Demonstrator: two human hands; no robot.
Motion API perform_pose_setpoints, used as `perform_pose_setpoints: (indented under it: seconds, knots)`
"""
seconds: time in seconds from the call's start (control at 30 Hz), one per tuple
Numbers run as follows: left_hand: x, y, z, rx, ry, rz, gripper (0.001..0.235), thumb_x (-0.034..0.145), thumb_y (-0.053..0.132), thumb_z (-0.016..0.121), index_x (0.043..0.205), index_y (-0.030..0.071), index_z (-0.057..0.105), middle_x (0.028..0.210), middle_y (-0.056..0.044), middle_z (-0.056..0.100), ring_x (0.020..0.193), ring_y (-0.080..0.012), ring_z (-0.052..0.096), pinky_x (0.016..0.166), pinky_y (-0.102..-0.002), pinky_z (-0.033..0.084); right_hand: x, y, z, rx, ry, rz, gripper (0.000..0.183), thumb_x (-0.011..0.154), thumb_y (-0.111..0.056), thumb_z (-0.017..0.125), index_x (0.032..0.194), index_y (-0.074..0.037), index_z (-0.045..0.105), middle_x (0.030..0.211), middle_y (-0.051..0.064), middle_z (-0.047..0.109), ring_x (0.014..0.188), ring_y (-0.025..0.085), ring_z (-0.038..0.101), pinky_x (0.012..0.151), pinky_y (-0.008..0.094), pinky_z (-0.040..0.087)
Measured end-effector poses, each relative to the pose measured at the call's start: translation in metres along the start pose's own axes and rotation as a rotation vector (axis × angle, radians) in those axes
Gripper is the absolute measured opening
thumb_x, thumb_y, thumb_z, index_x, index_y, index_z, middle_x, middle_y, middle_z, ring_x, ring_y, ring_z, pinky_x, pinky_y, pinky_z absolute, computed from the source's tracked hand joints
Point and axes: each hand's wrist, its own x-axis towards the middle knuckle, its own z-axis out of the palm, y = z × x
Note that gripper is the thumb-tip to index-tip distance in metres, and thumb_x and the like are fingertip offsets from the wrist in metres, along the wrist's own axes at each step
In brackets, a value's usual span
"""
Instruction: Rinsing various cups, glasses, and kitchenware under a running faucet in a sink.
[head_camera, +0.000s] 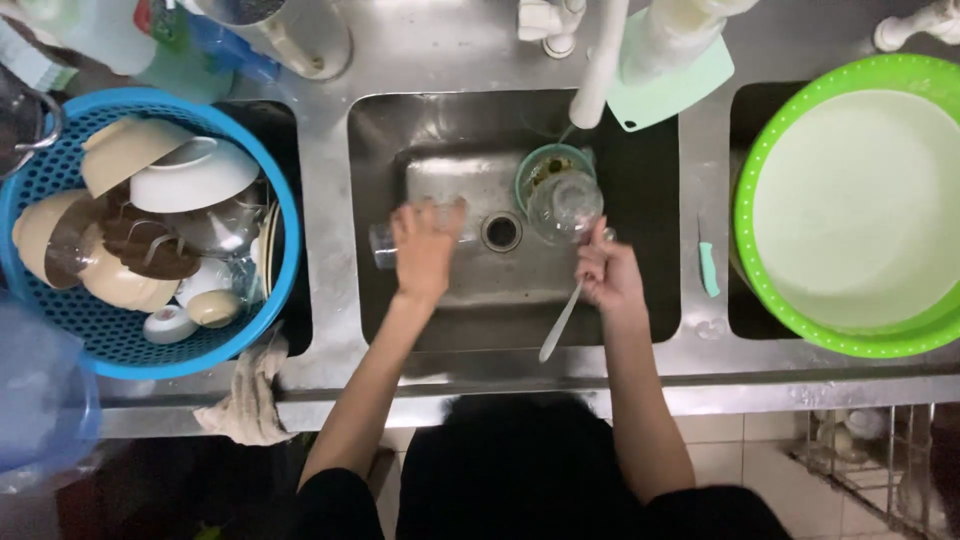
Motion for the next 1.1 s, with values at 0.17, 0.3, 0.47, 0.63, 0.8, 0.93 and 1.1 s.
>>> perform_pose_setpoints:
  seconds: [0.17,0.3,0.47,0.63,0.8,0.93,1.1]
  knots:
    - [-0.019,-0.006,0.033,-0.059,0.148,0.120,0.099,0.071,-0.005,0.083,0.156,0.017,0.039,0.138,-0.019,0.047,0.128,-0.0394,0.043,0.110,-0.055,0.039,-0.006,0.060,0.015,-1.448,-0.002,-0.651,0.012,0.088,-0.011,0.082,0.099,-0.012,0.078,0.077,0.005,0.072,0.068,0.009,0.060,0.063,0.025,0.047]
    - [-0.028,0.001,0.019,-0.367,-0.010,0.034,0.105,0.070,0.008,0.090,0.158,0.013,0.033,0.150,-0.021,0.044,0.144,-0.0409,0.034,0.122,-0.063,0.019,-0.029,0.087,0.067,-1.807,-0.133,-0.746,0.011,0.094,-0.017,0.077,0.103,-0.012,0.076,0.078,0.005,0.071,0.065,0.017,0.063,0.062,0.029,0.051]
    - [-0.027,-0.013,0.053,-0.716,0.207,-0.040,0.104,0.066,0.018,0.093,0.154,0.015,0.038,0.147,-0.015,0.048,0.142,-0.0356,0.042,0.126,-0.052,0.028,-0.053,0.104,0.124,-2.322,-0.335,-0.685,0.007,0.097,-0.019,0.067,0.100,-0.014,0.072,0.082,0.004,0.069,0.056,0.022,0.067,0.053,0.032,0.052]
    - [-0.029,-0.034,0.066,-0.923,0.497,-0.038,0.113,0.060,0.034,0.097,0.155,0.016,0.039,0.144,-0.014,0.054,0.137,-0.0327,0.051,0.118,-0.049,0.040,-0.054,0.105,0.155,-2.000,-0.508,-0.907,0.041,0.079,-0.015,0.085,0.118,-0.012,0.074,0.112,0.013,0.073,0.078,0.033,0.075,0.064,0.042,0.061]
    - [-0.023,-0.047,0.045,-0.962,0.688,-0.030,0.122,0.054,0.034,0.102,0.155,0.012,0.037,0.142,-0.016,0.056,0.133,-0.0327,0.056,0.116,-0.048,0.045,-0.039,0.104,0.173,-1.873,-0.505,-0.958,0.043,0.083,-0.018,0.086,0.124,-0.019,0.074,0.117,0.006,0.070,0.069,0.025,0.072,0.060,0.039,0.059]
    - [-0.018,-0.046,0.024,-0.948,0.740,0.061,0.111,0.061,0.033,0.100,0.152,0.011,0.040,0.144,-0.017,0.054,0.134,-0.0346,0.054,0.117,-0.050,0.043,-0.036,0.110,0.183,-1.859,-0.499,-0.986,0.050,0.080,-0.025,0.089,0.128,-0.025,0.072,0.121,0.007,0.060,0.045,0.014,0.052,0.052,0.034,0.056]
    - [-0.011,-0.043,0.020,-0.923,0.769,0.083,0.095,0.070,0.028,0.096,0.148,0.011,0.044,0.144,-0.015,0.053,0.136,-0.0329,0.053,0.117,-0.049,0.042,-0.038,0.108,0.182,-1.854,-0.448,-1.030,0.066,0.072,-0.032,0.095,0.132,-0.026,0.068,0.126,0.010,0.051,0.046,0.014,0.049,0.053,0.034,0.056]
